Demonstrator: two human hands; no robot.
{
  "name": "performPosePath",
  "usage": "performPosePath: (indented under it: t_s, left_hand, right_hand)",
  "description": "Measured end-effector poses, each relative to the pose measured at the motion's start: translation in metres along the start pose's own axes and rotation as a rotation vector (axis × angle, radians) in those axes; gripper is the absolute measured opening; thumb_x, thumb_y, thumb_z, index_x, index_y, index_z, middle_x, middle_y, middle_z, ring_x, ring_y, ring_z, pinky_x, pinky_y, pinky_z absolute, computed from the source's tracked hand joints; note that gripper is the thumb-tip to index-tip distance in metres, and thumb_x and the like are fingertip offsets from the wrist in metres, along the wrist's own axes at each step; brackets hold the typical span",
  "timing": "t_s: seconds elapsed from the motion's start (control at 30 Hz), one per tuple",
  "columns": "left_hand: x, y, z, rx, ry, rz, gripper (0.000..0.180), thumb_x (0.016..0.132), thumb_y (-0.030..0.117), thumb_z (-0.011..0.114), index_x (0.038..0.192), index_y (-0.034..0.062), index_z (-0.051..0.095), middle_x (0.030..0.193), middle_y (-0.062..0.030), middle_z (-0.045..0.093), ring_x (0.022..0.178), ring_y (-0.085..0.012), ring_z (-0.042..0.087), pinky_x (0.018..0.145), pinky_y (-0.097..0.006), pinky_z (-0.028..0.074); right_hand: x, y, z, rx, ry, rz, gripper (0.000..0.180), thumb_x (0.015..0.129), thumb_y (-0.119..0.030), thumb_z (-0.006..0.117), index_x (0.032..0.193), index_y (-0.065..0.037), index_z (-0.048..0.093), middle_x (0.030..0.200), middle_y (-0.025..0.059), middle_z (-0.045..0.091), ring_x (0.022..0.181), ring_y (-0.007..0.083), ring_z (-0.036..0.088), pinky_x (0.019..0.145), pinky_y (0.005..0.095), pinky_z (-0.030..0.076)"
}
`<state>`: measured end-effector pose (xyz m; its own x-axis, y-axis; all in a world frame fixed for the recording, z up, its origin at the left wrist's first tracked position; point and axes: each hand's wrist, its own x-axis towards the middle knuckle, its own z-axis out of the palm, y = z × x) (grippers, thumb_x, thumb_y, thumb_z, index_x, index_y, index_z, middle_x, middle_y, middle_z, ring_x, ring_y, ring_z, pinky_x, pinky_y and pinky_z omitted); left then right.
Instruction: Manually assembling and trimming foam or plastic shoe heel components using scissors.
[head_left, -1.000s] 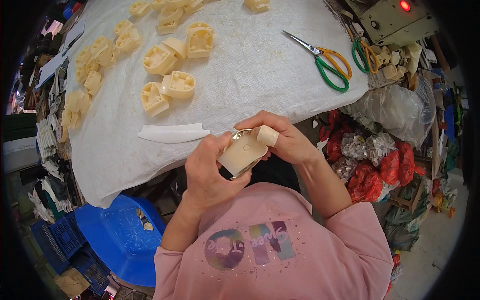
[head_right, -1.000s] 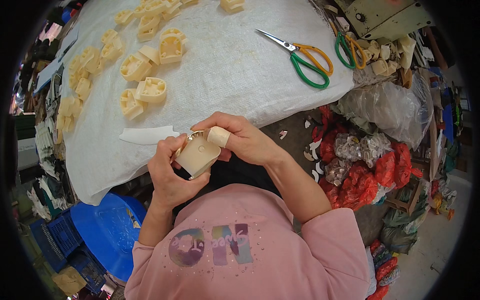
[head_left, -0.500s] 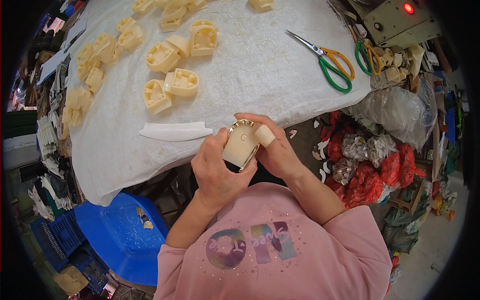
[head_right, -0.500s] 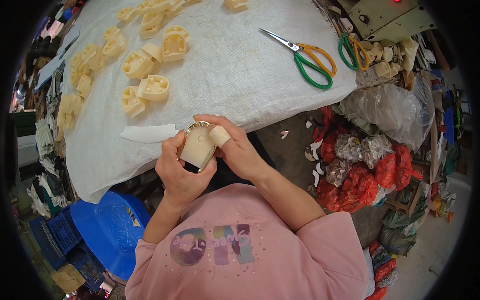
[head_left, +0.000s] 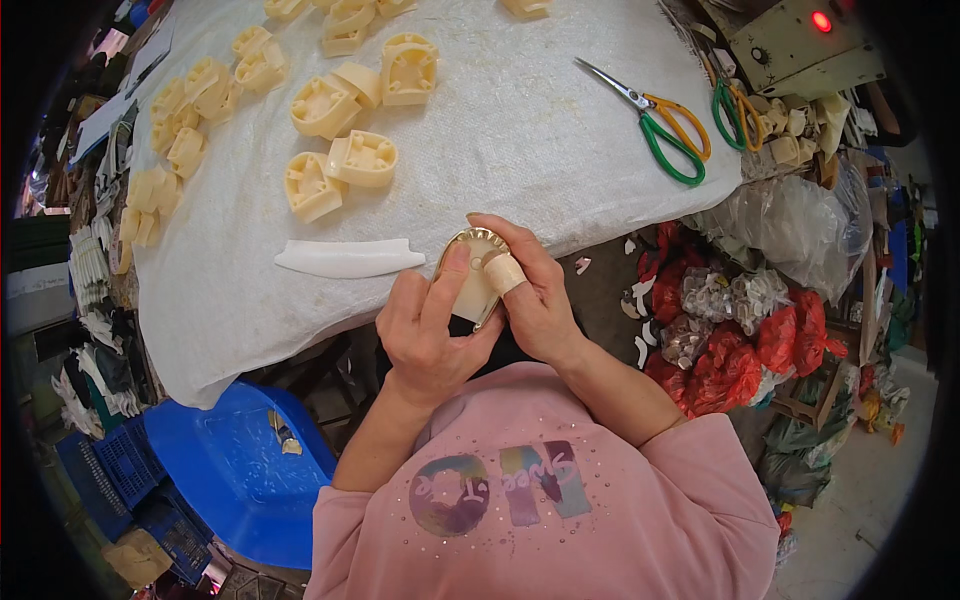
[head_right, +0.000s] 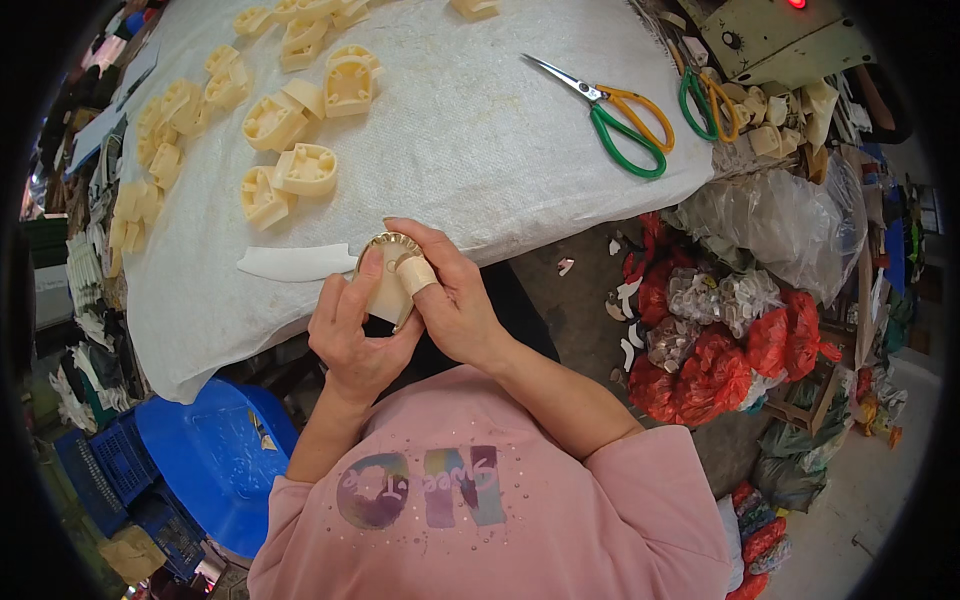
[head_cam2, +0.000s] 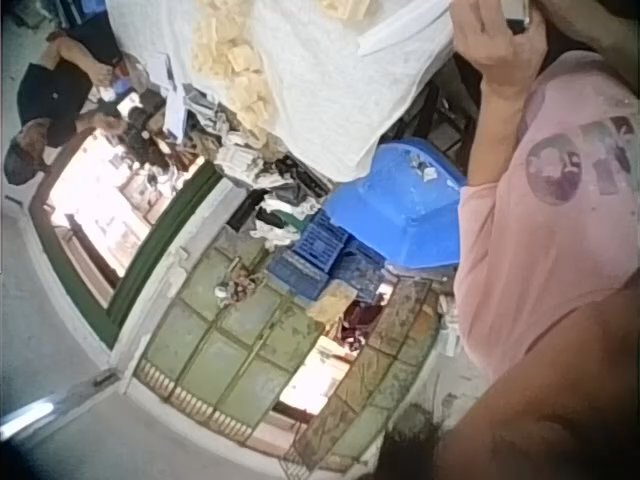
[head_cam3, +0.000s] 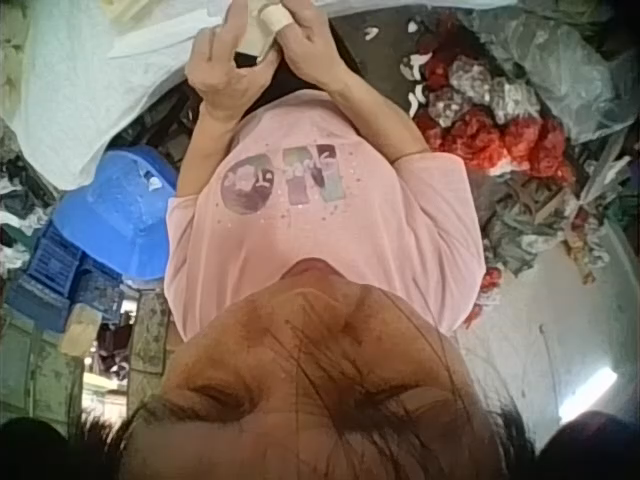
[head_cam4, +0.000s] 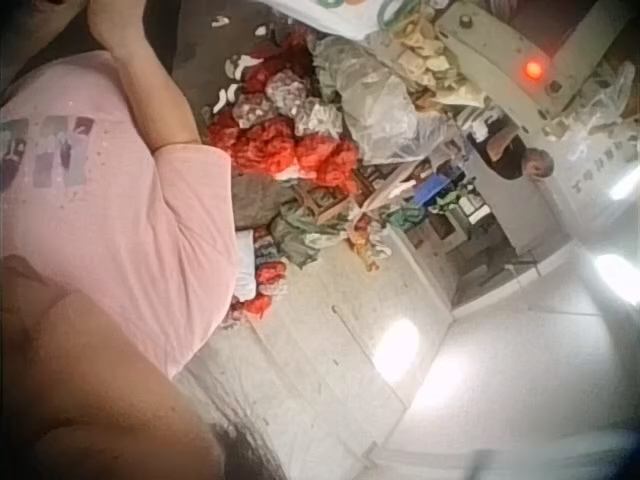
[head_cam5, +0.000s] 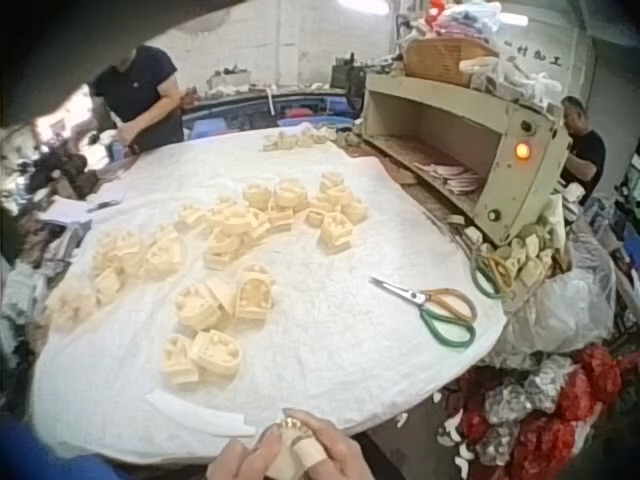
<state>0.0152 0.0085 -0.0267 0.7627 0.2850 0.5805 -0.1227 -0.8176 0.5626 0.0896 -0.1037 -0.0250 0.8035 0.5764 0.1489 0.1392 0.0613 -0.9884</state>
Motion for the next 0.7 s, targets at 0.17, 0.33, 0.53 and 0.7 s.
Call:
performPosePath:
  t_s: [0.17,0.33,0.53,0.7]
  left_hand:
    - [0.007,-0.002,-0.001,-0.069,0.004,0.007,0.061,0.055,0.006,0.076,0.114,0.0037,0.060,0.072,-0.0074,0.045,0.055,-0.0200,0.047,0.047,-0.031,0.041]
    - [0.008,0.007,-0.002,-0.138,0.053,-0.094,0.065,0.061,0.003,0.076,0.121,0.0009,0.052,0.089,-0.0126,0.056,0.072,-0.0222,0.058,0.060,-0.028,0.048]
    - [0.016,0.007,-0.017,-0.167,-0.161,-0.330,0.060,0.070,0.012,0.073,0.122,-0.0044,0.047,0.093,-0.0117,0.056,0.075,-0.0201,0.058,0.065,-0.027,0.047]
    - [-0.001,-0.009,-0.016,-1.461,-0.548,-0.706,0.051,0.093,0.043,0.047,0.117,-0.0021,0.046,0.091,-0.0059,0.052,0.076,-0.0107,0.047,0.065,-0.024,0.039]
  right_hand:
    - [-0.003,0.008,-0.005,0.676,-0.084,0.337,0.039,0.097,-0.020,0.045,0.134,-0.007,0.043,0.117,0.0074,0.053,0.100,0.0150,0.053,0.083,0.0280,0.045]
    - [-0.001,0.004,-0.004,0.683,-0.076,0.338,0.039,0.097,-0.023,0.046,0.133,-0.006,0.044,0.114,0.0053,0.053,0.100,0.0145,0.054,0.085,0.0276,0.045]
    - [0.011,-0.002,-0.018,0.045,-0.121,0.023,0.040,0.096,-0.024,0.048,0.131,-0.005,0.047,0.110,0.0062,0.052,0.098,0.0147,0.052,0.086,0.0280,0.042]
    - [0.018,-0.001,-0.026,0.180,-0.292,-0.054,0.041,0.094,-0.026,0.051,0.129,-0.005,0.048,0.106,0.0061,0.050,0.103,0.0156,0.048,0.089,0.0287,0.038]
